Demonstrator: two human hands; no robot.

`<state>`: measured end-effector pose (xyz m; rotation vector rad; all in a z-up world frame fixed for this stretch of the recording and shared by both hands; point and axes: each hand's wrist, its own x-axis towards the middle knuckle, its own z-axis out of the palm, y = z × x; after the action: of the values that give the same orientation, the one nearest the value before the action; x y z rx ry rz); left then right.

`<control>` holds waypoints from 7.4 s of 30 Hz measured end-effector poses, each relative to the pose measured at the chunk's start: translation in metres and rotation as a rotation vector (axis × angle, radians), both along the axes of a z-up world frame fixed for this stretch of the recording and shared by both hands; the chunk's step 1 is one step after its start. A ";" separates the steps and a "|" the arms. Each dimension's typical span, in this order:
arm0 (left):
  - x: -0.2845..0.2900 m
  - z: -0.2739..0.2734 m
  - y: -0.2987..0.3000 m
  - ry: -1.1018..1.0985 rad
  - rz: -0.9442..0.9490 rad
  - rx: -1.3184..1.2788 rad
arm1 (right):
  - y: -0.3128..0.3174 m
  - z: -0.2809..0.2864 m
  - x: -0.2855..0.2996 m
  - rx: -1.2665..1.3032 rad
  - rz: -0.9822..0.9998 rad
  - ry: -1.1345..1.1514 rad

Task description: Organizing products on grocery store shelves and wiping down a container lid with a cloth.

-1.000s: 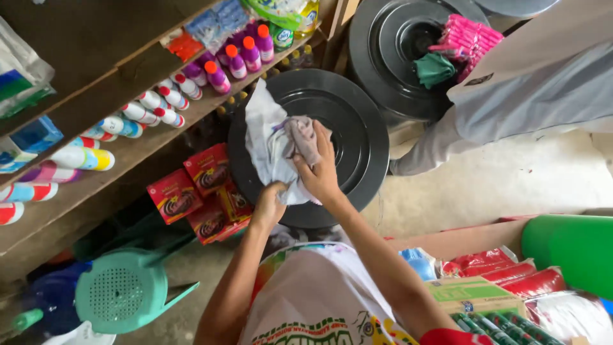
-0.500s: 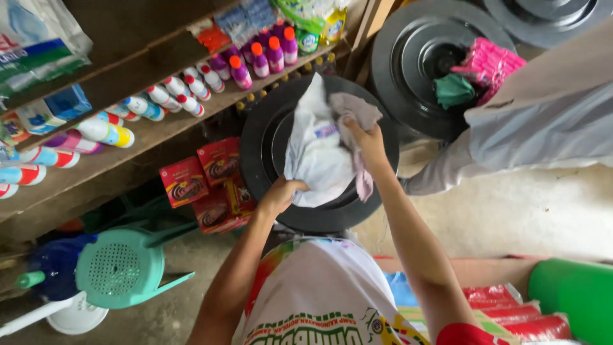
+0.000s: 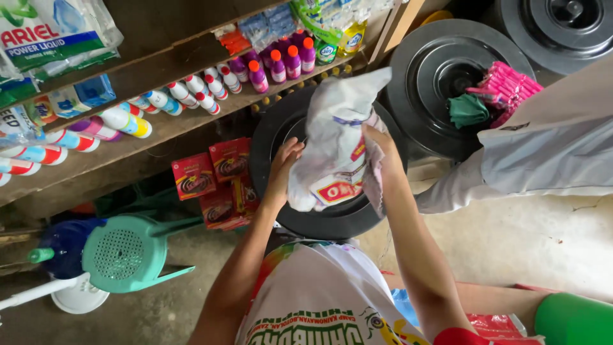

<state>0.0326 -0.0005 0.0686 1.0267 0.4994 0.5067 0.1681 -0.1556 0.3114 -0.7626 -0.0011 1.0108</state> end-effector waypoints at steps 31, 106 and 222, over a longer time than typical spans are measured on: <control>0.025 0.084 -0.010 0.348 -0.351 0.666 | -0.013 -0.130 0.106 -0.091 -0.509 -0.717; 0.005 0.015 -0.010 0.014 -0.231 0.843 | -0.047 -0.166 0.062 -0.494 0.046 -0.601; -0.134 -0.264 -0.086 0.646 0.031 -0.543 | -0.068 -0.408 -0.083 -0.618 0.351 -1.738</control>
<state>-0.1014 -0.0865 -0.1952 0.6362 1.1567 0.0351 0.0850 -0.2234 -0.0971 -2.0527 -1.4019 0.3561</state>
